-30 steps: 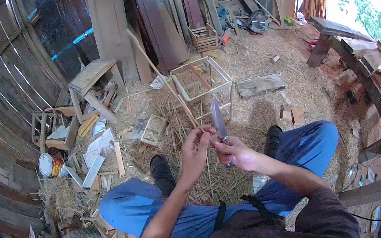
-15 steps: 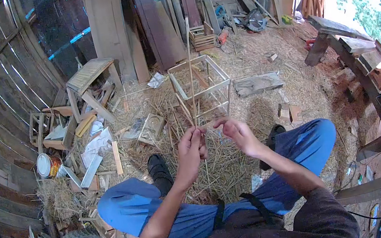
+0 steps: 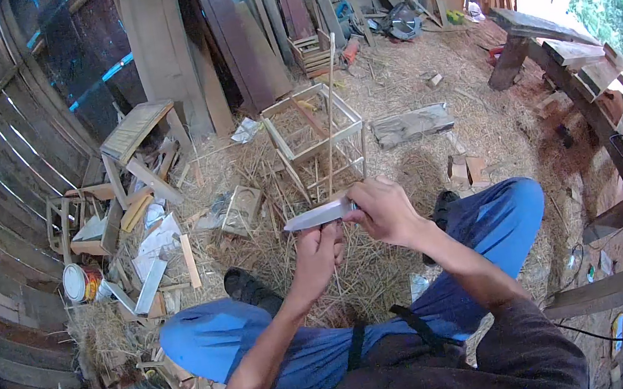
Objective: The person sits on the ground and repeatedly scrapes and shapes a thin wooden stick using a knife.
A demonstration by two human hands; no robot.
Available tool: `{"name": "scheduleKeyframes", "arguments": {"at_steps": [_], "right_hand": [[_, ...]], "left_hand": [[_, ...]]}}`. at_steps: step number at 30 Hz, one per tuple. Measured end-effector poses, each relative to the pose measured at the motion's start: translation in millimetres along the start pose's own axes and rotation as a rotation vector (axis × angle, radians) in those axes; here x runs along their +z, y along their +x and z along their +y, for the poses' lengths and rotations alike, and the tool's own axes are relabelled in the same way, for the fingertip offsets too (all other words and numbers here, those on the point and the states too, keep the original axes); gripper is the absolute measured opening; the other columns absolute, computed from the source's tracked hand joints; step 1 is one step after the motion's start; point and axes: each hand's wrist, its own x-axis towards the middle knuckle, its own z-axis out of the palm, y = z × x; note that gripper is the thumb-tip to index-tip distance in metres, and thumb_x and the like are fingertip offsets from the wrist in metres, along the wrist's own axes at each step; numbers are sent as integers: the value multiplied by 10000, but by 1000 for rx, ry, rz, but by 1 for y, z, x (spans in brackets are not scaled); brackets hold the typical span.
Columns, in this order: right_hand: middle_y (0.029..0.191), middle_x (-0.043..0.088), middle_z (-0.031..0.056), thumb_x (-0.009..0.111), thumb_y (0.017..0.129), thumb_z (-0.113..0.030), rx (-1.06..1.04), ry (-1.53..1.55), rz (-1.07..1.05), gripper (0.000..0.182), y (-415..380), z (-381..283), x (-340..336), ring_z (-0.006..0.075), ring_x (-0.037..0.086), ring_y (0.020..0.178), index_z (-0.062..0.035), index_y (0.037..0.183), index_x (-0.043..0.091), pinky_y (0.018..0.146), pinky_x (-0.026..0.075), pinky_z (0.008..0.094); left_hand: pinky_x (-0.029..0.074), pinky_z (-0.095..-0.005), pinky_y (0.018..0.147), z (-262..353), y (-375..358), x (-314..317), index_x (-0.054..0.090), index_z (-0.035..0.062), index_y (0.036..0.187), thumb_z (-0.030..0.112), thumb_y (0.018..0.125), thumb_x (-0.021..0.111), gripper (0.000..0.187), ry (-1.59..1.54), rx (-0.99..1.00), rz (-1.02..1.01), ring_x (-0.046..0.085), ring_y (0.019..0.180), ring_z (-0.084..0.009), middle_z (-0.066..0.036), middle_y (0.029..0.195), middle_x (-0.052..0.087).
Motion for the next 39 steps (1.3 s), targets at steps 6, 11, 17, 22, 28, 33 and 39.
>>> {"name": "scheduleKeyframes", "arguments": {"at_steps": [6,11,17,22,28,33,39], "right_hand": [[771,555,93,726,819,-286,-24,-14,-6,262,-7,3,-3,310,573,759,-94,857,553,689,434,409],[762,604,141,639,906,-331,231,-204,41,275,-2,28,-5,351,608,708,-73,862,555,633,448,459],[739,629,185,572,955,-368,505,-288,191,333,-2,62,-32,401,618,681,-47,871,557,597,463,488],[717,625,179,618,927,-369,349,-257,147,325,0,46,-9,378,631,667,-58,854,559,590,474,475],[712,615,154,666,899,-347,229,-58,28,312,-4,15,21,361,635,672,-62,835,555,584,483,467],[733,614,147,680,875,-358,45,54,22,324,-8,-2,25,350,633,672,-63,846,550,593,483,464],[696,625,132,664,880,-384,186,-229,67,317,-6,48,0,343,645,667,-79,857,579,607,485,456]], "left_hand": [[248,-235,456,2,-10,0,533,69,1077,324,1057,464,266,-133,-92,-43,313,529,-34,69,721,382],[249,-220,454,12,-23,3,506,107,1057,327,1054,469,223,-108,-149,-57,308,522,-34,66,728,386],[263,-205,451,-16,-28,-1,505,113,1166,319,1052,467,238,-33,-193,-79,324,523,-32,62,703,383],[272,-194,444,-22,-17,-15,494,133,1278,309,1056,455,285,-55,-130,-9,334,523,-24,48,717,437],[269,-190,432,8,-6,-14,503,103,1247,287,1060,451,268,-196,-79,38,334,493,-23,41,724,454],[253,-200,416,-13,-6,-9,538,96,1155,277,1060,452,221,-16,-67,114,316,475,-11,75,672,408],[221,-178,387,-15,-16,-11,534,111,1129,286,1040,498,200,-95,-116,-2,297,458,-3,72,691,389]]}}
